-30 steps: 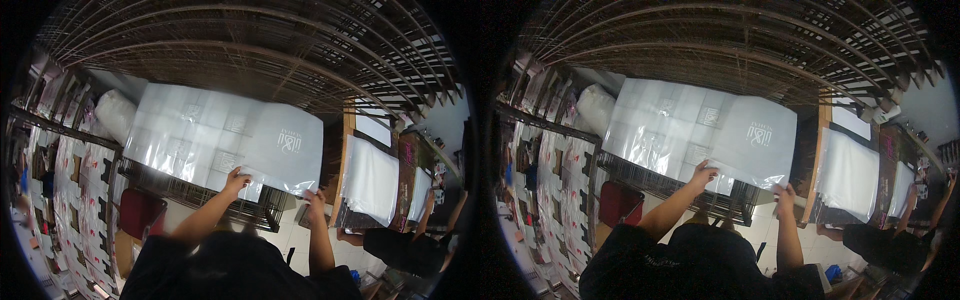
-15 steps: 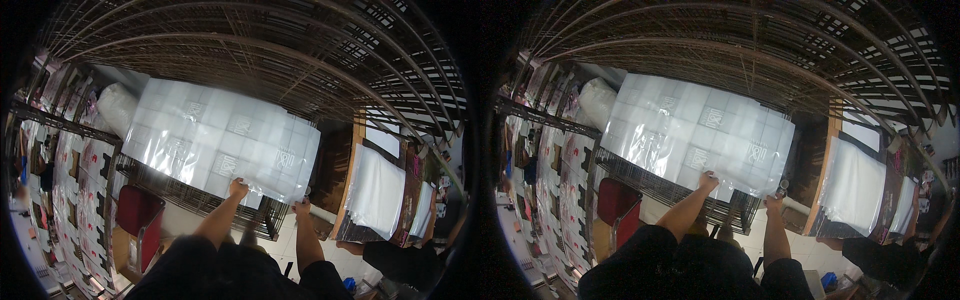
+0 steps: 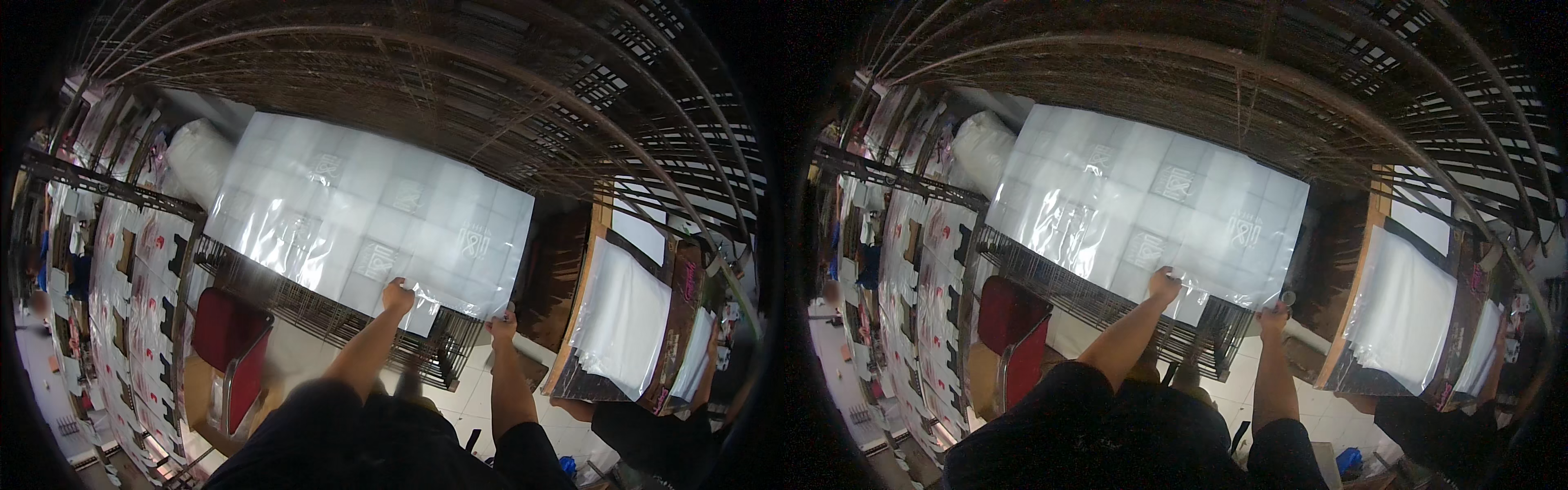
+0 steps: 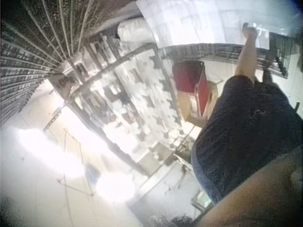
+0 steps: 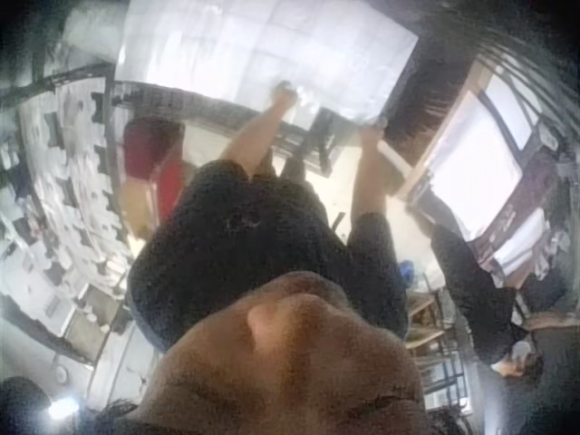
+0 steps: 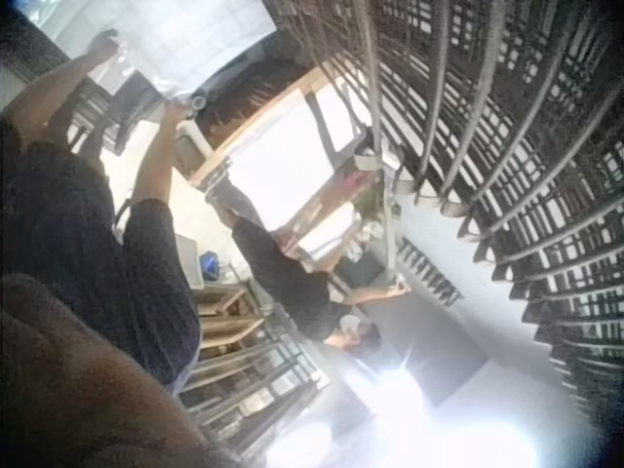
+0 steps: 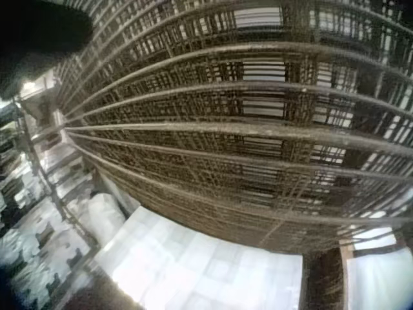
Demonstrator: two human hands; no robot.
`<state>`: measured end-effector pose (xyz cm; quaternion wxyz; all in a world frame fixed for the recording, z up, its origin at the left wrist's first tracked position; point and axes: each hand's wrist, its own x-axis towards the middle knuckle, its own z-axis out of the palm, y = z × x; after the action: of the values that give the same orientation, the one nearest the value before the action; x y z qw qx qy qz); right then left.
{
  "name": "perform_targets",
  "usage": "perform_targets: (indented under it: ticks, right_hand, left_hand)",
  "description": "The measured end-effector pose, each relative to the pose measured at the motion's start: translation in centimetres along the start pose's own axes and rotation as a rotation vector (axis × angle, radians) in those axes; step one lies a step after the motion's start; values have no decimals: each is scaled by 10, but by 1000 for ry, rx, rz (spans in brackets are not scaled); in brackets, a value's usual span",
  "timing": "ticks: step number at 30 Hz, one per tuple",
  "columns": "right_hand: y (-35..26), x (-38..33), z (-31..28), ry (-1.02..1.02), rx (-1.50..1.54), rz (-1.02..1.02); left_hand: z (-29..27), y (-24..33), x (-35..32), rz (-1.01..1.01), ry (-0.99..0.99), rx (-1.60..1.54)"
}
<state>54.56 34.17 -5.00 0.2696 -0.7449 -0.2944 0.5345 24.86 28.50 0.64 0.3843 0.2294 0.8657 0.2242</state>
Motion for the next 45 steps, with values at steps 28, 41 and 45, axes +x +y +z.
perform_targets:
  ticks: [28,41,45]
  right_hand:
    - [-2,-1,9,107,-33,43]
    - [14,-77,-101,-23,-295,-297]
    - [41,-61,-154,37,-303,-244]
  left_hand:
    - [-104,-84,-63,280,269,-142]
    - [-252,246,-152,824,-54,-1156]
    - [-292,316,-183,792,-358,-1483]
